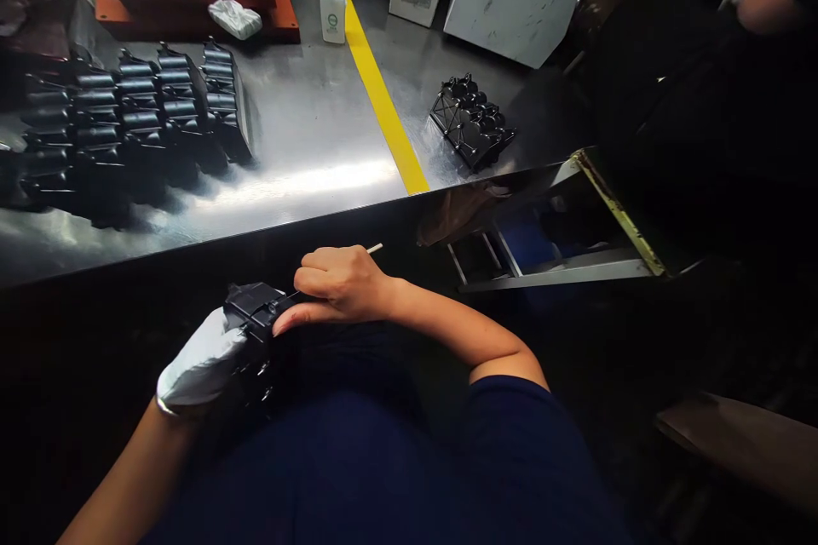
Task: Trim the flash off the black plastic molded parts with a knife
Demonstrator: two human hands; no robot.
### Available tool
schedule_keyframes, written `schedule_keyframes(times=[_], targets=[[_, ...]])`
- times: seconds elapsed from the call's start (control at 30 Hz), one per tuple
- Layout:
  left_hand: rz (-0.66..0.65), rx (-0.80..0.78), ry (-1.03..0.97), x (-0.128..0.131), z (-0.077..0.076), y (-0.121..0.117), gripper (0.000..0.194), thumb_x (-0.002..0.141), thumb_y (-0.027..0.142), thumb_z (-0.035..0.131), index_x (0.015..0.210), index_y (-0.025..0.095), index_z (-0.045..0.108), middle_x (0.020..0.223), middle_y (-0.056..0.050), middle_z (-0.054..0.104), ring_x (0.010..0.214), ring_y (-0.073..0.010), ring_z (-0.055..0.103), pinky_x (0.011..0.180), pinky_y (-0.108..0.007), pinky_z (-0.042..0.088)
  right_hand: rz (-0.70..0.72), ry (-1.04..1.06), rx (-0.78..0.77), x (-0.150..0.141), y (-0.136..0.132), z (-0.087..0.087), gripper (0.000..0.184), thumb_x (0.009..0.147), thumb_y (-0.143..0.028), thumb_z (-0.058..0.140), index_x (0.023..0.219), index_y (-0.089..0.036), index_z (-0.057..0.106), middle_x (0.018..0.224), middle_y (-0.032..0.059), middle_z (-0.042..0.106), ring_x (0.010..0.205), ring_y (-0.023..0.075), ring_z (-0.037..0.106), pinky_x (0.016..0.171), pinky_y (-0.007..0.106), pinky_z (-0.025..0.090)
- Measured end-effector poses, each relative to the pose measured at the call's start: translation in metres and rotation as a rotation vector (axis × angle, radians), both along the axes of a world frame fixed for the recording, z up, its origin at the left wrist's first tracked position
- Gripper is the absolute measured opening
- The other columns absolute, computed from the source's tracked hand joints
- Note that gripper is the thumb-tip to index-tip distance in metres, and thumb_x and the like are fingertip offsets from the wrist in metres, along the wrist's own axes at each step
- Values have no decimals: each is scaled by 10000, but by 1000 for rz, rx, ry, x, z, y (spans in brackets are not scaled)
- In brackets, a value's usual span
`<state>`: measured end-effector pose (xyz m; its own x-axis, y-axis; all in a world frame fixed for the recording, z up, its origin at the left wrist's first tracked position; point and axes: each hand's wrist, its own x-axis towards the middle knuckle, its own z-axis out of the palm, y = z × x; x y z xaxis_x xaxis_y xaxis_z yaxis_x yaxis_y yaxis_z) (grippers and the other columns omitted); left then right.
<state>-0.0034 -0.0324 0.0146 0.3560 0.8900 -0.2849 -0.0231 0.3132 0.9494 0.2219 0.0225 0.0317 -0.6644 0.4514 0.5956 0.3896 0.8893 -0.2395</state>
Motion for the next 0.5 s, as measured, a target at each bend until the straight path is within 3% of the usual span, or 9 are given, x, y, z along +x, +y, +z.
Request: schedule_keyframes(times=[0.2,0.33,0.5], targets=[[0,-11,-22,3,-1,0,359,723,509,740,873,182,752,804,-101,717,692,-240,614,623,-320,529,1,-13,-119,0,0,2,647,952,-693,412,558,-180,436,554,-31,359,534,98,338,530,269,193],[-17,-11,6,-2,-3,2,383,691,513,767,850,164,759,828,-113,733,727,-251,639,636,-318,541,98,-85,-425,5,1,8,654,953,-715,375,563,-189,379,537,-37,375,506,86,348,522,274,180],[-69,-46,71,-16,8,11,459,617,430,849,981,161,769,859,-99,767,753,-271,702,656,-319,575,359,-94,-875,17,-3,12,663,885,-746,498,546,-186,394,520,-47,419,479,62,352,510,248,228]])
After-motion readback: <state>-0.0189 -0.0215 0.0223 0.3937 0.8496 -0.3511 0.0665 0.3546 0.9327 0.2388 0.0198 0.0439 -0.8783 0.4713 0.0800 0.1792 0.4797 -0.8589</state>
